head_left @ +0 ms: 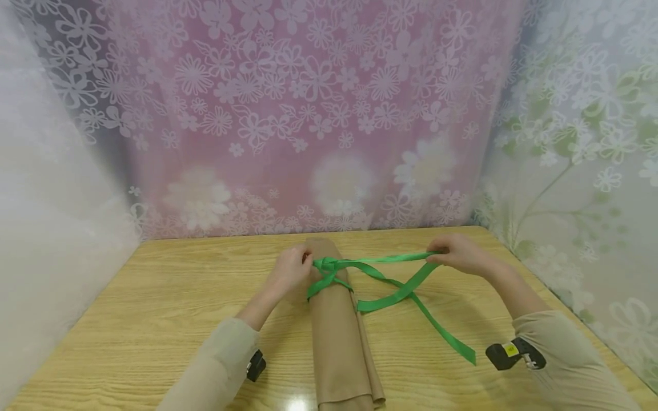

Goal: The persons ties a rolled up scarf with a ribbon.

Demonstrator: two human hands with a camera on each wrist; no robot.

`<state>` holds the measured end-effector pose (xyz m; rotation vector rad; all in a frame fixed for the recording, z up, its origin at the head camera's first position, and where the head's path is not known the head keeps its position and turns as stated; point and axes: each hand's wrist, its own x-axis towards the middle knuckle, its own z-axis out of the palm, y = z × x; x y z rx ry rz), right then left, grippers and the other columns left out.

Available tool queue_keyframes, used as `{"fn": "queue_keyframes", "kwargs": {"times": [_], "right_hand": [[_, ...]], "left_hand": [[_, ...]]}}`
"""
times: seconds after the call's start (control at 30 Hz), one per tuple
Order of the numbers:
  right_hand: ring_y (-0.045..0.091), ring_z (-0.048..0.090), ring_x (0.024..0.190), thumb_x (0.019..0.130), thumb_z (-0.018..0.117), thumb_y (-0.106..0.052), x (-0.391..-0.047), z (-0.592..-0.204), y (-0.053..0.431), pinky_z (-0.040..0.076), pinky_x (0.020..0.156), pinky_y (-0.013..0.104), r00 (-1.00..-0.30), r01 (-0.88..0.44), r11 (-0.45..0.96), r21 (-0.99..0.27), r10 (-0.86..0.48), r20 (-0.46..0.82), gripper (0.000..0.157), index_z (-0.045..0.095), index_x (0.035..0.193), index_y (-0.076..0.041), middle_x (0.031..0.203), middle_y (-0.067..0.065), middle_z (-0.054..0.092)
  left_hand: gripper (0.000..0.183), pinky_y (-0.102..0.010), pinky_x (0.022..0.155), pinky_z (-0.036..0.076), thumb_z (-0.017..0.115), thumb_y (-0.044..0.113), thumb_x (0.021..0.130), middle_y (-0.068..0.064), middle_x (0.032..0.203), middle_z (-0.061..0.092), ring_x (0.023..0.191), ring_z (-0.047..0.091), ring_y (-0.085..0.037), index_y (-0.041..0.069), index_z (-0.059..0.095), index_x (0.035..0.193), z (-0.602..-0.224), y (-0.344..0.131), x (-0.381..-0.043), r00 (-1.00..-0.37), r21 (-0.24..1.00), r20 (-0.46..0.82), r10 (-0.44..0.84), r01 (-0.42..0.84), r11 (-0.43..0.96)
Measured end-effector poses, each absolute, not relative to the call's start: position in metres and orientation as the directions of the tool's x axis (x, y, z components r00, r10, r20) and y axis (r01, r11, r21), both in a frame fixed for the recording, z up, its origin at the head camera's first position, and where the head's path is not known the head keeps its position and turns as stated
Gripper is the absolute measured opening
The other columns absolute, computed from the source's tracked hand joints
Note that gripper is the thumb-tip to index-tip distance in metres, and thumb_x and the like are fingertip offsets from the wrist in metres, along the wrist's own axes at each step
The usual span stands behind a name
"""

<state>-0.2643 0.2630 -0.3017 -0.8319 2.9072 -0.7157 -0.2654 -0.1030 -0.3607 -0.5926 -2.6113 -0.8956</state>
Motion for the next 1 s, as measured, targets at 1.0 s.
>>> {"fn": "queue_keyframes", "kwargs": {"times": [1.0], "right_hand": [[0.013, 0.050, 0.064, 0.087, 0.054, 0.002, -0.270, -0.327, 0.282, 0.043, 0.058, 0.033, -0.824, -0.559, 0.806, -0.195, -0.512, 0.244, 0.013, 0.065, 0.083, -0.002, 0.075, 0.002, 0.059]], "left_hand": [[0.009, -0.023, 0.058, 0.050, 0.059, -0.010, 0.080, -0.007, 0.073, 0.057, 0.070, 0.059, -0.021, -0.002, 0.062, 0.077, -0.350, -0.153, -0.255, -0.794, 0.081, 0.384, 0.470, 0.537, 0.840]]}}
